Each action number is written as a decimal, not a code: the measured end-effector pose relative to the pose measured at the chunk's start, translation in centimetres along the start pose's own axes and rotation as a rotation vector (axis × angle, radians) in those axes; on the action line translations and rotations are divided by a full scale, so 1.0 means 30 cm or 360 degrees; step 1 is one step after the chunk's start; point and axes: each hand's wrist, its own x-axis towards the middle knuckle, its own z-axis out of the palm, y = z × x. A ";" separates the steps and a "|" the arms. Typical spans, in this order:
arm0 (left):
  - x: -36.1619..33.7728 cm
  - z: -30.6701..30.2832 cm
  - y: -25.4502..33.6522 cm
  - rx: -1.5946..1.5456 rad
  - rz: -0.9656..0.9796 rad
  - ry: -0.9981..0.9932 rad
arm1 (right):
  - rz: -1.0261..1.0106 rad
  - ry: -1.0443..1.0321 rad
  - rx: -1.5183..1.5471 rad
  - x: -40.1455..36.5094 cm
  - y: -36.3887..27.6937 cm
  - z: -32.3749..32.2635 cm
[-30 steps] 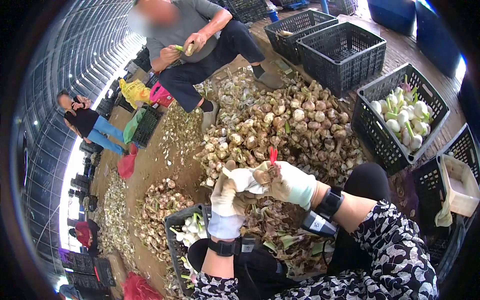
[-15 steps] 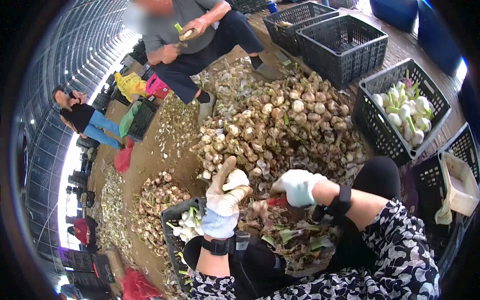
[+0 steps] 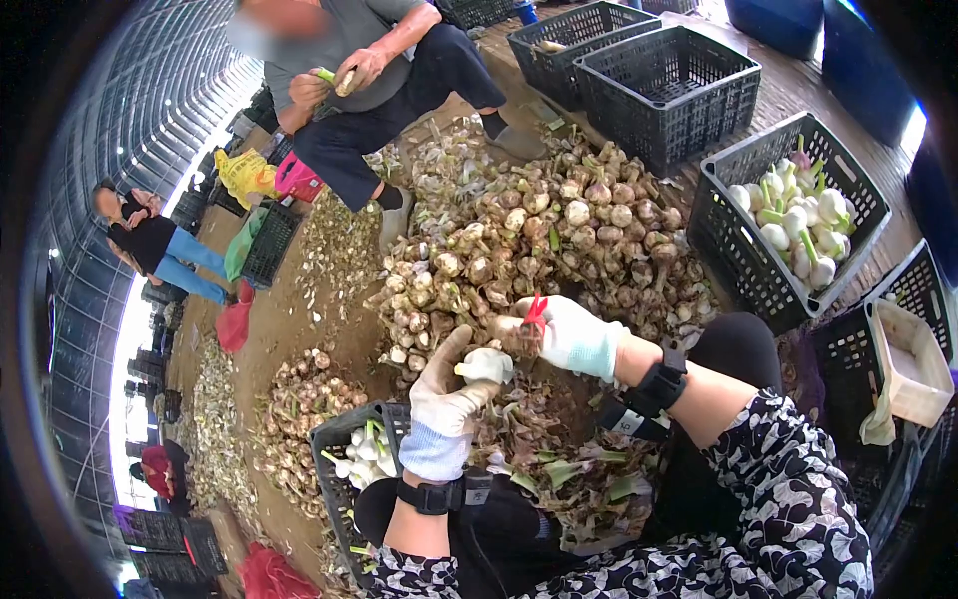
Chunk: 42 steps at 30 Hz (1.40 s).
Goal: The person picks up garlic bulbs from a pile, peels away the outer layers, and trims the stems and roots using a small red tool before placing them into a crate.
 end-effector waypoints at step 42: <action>0.010 -0.104 -0.036 -0.0860 0.0064 0.0434 | -0.0260 -0.0031 0.0169 -0.004 -0.027 0.228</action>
